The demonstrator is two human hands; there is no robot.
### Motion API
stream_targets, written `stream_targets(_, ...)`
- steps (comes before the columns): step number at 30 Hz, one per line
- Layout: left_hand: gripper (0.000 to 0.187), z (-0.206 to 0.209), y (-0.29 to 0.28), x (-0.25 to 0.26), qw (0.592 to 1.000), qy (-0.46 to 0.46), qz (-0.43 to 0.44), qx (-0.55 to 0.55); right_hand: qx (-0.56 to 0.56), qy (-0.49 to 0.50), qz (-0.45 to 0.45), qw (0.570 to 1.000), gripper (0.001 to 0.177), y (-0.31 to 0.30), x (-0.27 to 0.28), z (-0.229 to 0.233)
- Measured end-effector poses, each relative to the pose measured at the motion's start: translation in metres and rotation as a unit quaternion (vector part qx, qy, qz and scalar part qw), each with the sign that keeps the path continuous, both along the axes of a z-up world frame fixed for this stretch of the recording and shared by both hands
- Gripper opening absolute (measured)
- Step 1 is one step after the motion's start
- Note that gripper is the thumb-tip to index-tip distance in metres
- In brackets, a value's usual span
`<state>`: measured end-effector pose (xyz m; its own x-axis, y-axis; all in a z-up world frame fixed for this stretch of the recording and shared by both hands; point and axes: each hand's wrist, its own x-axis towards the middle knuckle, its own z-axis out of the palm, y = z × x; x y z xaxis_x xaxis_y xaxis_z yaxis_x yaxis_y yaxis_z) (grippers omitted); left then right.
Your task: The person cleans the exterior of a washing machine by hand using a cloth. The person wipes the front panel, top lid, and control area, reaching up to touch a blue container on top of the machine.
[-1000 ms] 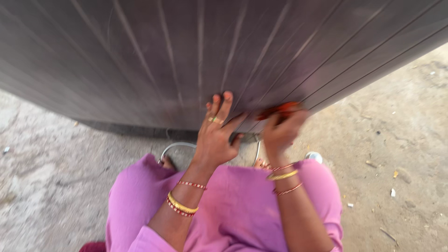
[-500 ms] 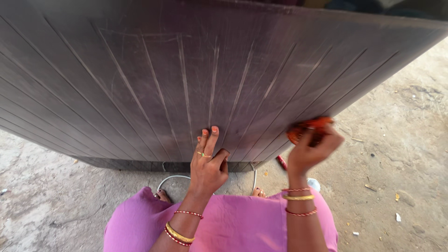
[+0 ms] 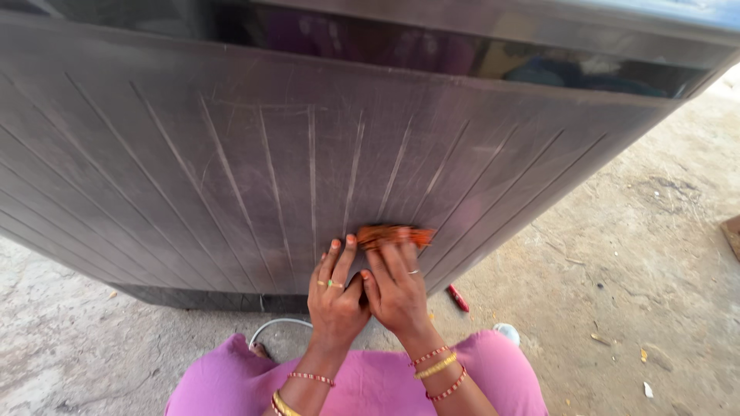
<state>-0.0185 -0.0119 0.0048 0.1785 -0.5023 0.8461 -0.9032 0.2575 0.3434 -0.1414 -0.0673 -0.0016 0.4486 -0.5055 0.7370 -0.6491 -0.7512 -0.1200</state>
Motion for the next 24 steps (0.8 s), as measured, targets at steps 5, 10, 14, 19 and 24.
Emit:
stream_targets(5, 0.01, 0.01, 0.006, 0.01, 1.0, 0.006, -0.022, 0.018, -0.106, 0.011, -0.037, 0.994, 0.037, -0.015, -0.021, 0.011)
stream_targets(10, 0.013, 0.022, 0.01, 0.016, 0.999, 0.028, -0.016, 0.001, -0.073, -0.152, -0.127, 0.978, 0.062, -0.035, -0.029, 0.07)
stream_targets(14, 0.022, 0.027, 0.013, 0.012, 0.997, 0.024, 0.07, -0.004, -0.023, -0.071, -0.208, 0.975, 0.105, -0.038, 0.001, 0.126)
stream_targets(19, 0.036, 0.031, 0.026, 0.015, 0.996, 0.052, 0.065, -0.026, -0.103, 0.004, -0.144, 0.984, 0.116, -0.02, 0.069, 0.19)
stream_targets(24, 0.038, 0.043, 0.033, 0.024, 0.992, 0.069, 0.091, -0.045, -0.124, 0.122, 0.002, 0.985, 0.104, -0.005, 0.12, 0.232)
